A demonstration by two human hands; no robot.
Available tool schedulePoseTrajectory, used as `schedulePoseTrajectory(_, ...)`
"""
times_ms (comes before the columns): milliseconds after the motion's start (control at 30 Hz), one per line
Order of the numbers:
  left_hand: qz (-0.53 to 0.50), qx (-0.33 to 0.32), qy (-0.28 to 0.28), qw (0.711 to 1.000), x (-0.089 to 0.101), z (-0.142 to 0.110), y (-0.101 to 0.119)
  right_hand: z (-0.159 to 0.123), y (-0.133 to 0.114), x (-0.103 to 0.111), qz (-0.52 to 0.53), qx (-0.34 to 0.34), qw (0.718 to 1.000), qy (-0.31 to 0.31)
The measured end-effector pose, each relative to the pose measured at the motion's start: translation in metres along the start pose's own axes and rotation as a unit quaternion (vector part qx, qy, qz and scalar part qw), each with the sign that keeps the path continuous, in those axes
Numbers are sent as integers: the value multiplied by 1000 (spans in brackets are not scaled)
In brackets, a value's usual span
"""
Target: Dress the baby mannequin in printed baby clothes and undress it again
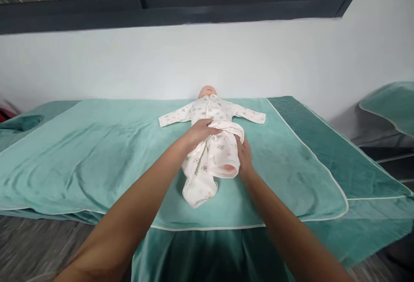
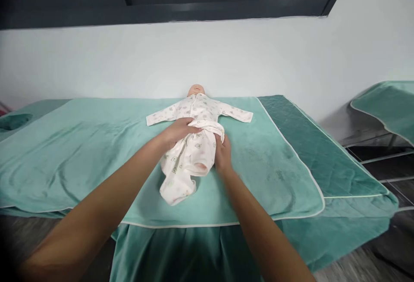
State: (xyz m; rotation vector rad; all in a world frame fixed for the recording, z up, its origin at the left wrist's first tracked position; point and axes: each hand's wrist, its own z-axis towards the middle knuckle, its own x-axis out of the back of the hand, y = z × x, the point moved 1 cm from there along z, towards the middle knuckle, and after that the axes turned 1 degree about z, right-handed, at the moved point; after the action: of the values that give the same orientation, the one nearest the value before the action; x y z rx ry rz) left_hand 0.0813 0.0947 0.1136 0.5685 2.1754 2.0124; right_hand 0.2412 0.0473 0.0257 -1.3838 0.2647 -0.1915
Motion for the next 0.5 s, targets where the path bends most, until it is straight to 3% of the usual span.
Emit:
schedulePoseTrajectory(67, 40, -41, 36, 998, 1, 16, 0, 15, 0, 0, -12, 27, 999, 32)
schedulePoseTrajectory(167, 68, -88, 88, 990, -1, 33, -5, 36, -1, 0, -42, 34, 998, 24)
schedulePoseTrajectory(267, 42, -94, 100, 990, 2, 37, -9, 50, 2, 0, -67, 36, 997, 13)
schedulePoseTrajectory(400, -89, -39, -7, 995, 22, 24, -16, 57, 0, 6, -93, 40, 995, -27)
schedulePoseTrajectory(500, -176, -22, -62, 982, 35, 12, -23, 55, -20, 8, -96, 62, 987, -115)
